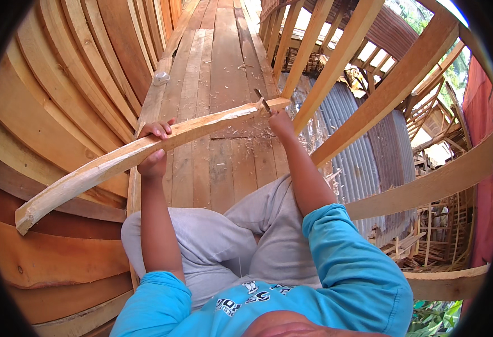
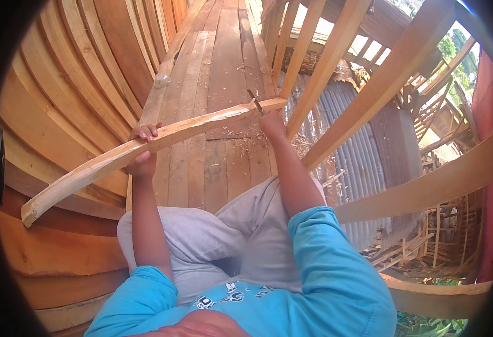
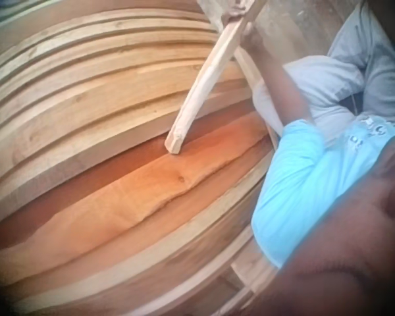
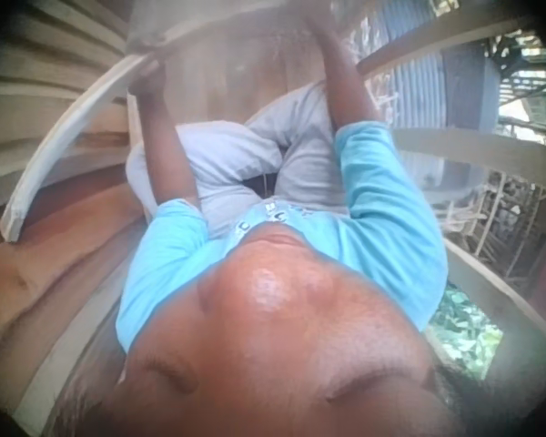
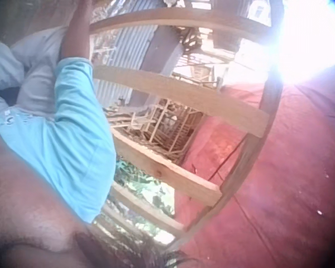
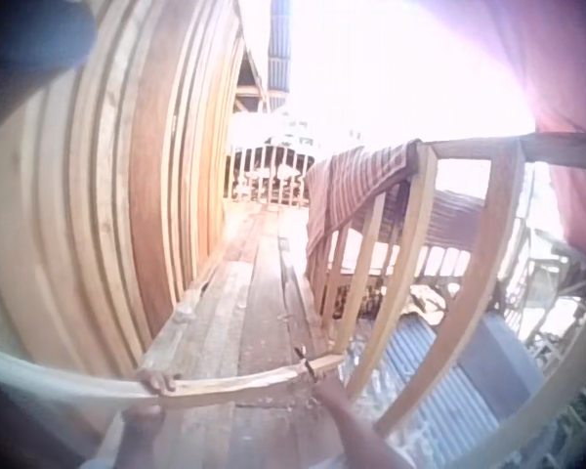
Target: The person sits on a wooden floor and uses a knife to carve a long, curved piece of wood. They hold the wood with their left hand and repeatedly shave thin layers from its surface with the knife in their right hand.
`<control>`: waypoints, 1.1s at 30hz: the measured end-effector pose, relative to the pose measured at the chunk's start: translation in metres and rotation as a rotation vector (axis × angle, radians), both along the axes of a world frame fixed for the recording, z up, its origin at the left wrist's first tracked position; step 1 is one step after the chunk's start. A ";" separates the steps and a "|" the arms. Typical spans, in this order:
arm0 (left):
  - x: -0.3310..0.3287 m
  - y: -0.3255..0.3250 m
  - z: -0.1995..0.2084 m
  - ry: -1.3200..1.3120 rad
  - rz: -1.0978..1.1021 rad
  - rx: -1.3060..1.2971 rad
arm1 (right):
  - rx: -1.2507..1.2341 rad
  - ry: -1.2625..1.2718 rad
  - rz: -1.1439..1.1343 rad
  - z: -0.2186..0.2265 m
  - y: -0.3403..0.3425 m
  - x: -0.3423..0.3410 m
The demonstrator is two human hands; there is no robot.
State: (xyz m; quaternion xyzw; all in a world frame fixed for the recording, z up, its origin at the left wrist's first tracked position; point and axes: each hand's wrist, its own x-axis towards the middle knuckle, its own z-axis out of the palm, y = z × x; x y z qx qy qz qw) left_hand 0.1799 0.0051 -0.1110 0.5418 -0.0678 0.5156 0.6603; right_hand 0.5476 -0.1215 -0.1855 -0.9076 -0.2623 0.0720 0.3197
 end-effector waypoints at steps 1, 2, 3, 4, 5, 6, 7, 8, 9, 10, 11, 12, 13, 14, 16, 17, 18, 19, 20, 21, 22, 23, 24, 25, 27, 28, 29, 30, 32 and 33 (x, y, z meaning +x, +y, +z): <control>0.000 -0.001 -0.002 -0.014 0.006 -0.016 | -0.020 0.001 0.046 0.007 0.000 -0.009; -0.004 -0.001 0.000 -0.019 0.023 -0.033 | -0.041 0.011 0.104 0.027 0.001 -0.030; -0.004 -0.004 0.001 -0.032 0.023 -0.055 | -0.066 0.014 0.146 0.040 -0.002 -0.041; 0.002 -0.006 0.000 -0.038 0.008 -0.073 | -0.071 0.063 0.103 0.040 -0.002 -0.036; 0.005 -0.007 0.000 -0.042 -0.005 -0.092 | -0.074 0.114 0.063 0.041 0.002 -0.029; 0.007 -0.008 0.000 -0.046 -0.017 -0.110 | -0.076 0.165 0.023 0.040 0.004 -0.026; 0.005 -0.008 0.000 -0.035 -0.004 -0.113 | -0.095 0.146 0.065 0.041 0.007 -0.028; 0.002 -0.008 0.000 -0.023 0.009 -0.117 | -0.114 0.127 0.108 0.042 0.009 -0.031; 0.000 -0.008 0.000 -0.010 0.023 -0.120 | -0.132 0.109 0.152 0.043 0.013 -0.034; 0.002 -0.008 0.002 -0.012 0.019 -0.108 | -0.077 0.057 0.107 0.029 0.019 -0.030; 0.008 -0.009 0.004 -0.018 0.007 -0.105 | -0.023 0.001 0.053 0.004 0.024 -0.020; 0.010 -0.010 0.004 -0.019 0.004 -0.103 | 0.031 -0.049 0.008 -0.011 0.029 -0.013; 0.007 -0.009 0.003 -0.018 0.010 -0.100 | 0.029 0.288 0.044 -0.008 0.033 -0.012; 0.006 -0.008 0.002 -0.019 0.013 -0.089 | 0.025 0.624 0.079 -0.004 0.035 -0.009; 0.005 -0.007 0.004 -0.006 0.016 -0.068 | 0.038 1.091 0.194 0.010 0.033 0.002; 0.005 -0.008 0.005 0.003 0.017 -0.059 | 0.056 1.225 0.275 0.021 0.027 0.007; 0.005 -0.007 0.005 0.011 0.014 -0.053 | 0.074 1.358 0.358 0.029 0.024 0.009; 0.003 -0.006 0.005 0.021 0.017 -0.043 | 0.057 1.069 0.346 0.046 0.023 -0.006; 0.000 -0.005 0.005 0.032 0.024 -0.033 | 0.040 0.783 0.334 0.067 0.023 -0.030; 0.001 -0.005 0.007 0.026 0.028 -0.038 | 0.026 0.491 0.308 0.081 0.020 -0.043; 0.001 -0.007 0.007 0.027 0.028 -0.049 | -0.021 0.445 0.386 0.081 0.018 -0.042; 0.000 -0.008 0.007 0.029 0.030 -0.059 | -0.067 0.401 0.465 0.080 0.017 -0.037; 0.000 -0.009 0.006 0.031 0.031 -0.060 | -0.114 0.356 0.546 0.079 0.015 -0.031; 0.004 -0.009 0.007 0.030 0.022 -0.062 | -0.073 0.310 0.426 0.076 0.010 -0.018; 0.002 -0.006 0.006 0.040 0.015 -0.045 | 0.010 0.217 0.213 0.061 0.005 0.004; 0.001 -0.004 0.004 0.044 0.007 -0.030 | 0.048 0.154 0.236 0.057 0.003 0.005; 0.000 -0.001 0.002 0.047 -0.002 -0.014 | 0.086 0.090 0.257 0.053 0.000 0.006; 0.000 0.000 0.000 0.041 0.049 -0.005 | 0.125 0.026 0.278 0.048 -0.003 0.005; 0.003 -0.005 0.001 0.030 0.156 0.008 | 0.176 0.098 0.442 0.042 -0.004 -0.020; 0.008 -0.011 0.003 -0.022 0.291 -0.080 | 0.202 0.137 0.527 0.039 -0.002 -0.035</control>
